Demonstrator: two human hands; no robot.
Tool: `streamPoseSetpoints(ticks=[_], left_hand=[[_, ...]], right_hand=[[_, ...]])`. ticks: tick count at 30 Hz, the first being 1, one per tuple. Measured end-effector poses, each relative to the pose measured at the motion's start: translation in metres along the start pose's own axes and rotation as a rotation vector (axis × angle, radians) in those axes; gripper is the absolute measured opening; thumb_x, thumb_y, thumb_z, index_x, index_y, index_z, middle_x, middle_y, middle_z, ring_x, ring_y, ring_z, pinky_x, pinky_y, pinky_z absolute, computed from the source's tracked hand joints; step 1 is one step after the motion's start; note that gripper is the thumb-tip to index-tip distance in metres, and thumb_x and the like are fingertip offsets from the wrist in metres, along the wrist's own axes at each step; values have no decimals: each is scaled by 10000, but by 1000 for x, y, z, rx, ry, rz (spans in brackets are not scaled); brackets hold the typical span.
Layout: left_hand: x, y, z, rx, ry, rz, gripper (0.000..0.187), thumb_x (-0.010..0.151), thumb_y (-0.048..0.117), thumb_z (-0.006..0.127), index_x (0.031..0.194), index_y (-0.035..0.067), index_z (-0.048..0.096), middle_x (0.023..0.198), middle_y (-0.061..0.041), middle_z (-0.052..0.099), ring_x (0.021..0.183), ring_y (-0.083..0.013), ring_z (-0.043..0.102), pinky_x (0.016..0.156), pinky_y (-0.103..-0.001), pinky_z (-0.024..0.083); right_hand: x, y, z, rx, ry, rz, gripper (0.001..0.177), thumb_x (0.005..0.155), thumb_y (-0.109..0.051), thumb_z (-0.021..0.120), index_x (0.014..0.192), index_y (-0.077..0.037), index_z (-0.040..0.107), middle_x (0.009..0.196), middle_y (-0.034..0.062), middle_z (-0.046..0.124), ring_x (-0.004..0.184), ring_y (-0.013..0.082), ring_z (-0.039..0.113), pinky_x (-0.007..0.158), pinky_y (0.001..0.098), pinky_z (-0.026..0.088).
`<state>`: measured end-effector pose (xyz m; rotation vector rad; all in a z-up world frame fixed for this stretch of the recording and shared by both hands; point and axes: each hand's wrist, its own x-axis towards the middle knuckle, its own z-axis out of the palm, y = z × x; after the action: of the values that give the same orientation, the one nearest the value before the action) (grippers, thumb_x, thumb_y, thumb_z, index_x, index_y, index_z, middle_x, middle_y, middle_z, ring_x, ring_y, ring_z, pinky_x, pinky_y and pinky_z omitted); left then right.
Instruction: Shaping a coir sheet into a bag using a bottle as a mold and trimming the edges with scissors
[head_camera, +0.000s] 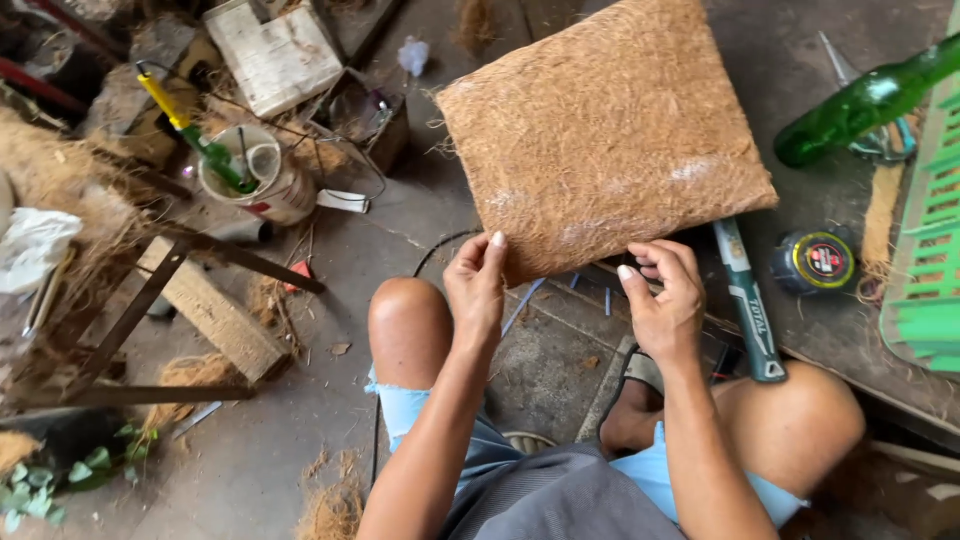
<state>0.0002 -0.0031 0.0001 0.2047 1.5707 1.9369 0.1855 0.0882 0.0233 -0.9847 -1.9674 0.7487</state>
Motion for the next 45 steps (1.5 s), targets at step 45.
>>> streamPoseSetpoints(ticks=[45], left_hand=[[66,69,-15,271,-201,444,80,1030,79,628,1018,13,671,741,-32,571,721,-103,522,692,-290,509]], right_hand=[[117,50,-80,-206,-214,-192,260,929,16,678,1169,-62,742,1079,206,687,984,432,663,840,496,532]])
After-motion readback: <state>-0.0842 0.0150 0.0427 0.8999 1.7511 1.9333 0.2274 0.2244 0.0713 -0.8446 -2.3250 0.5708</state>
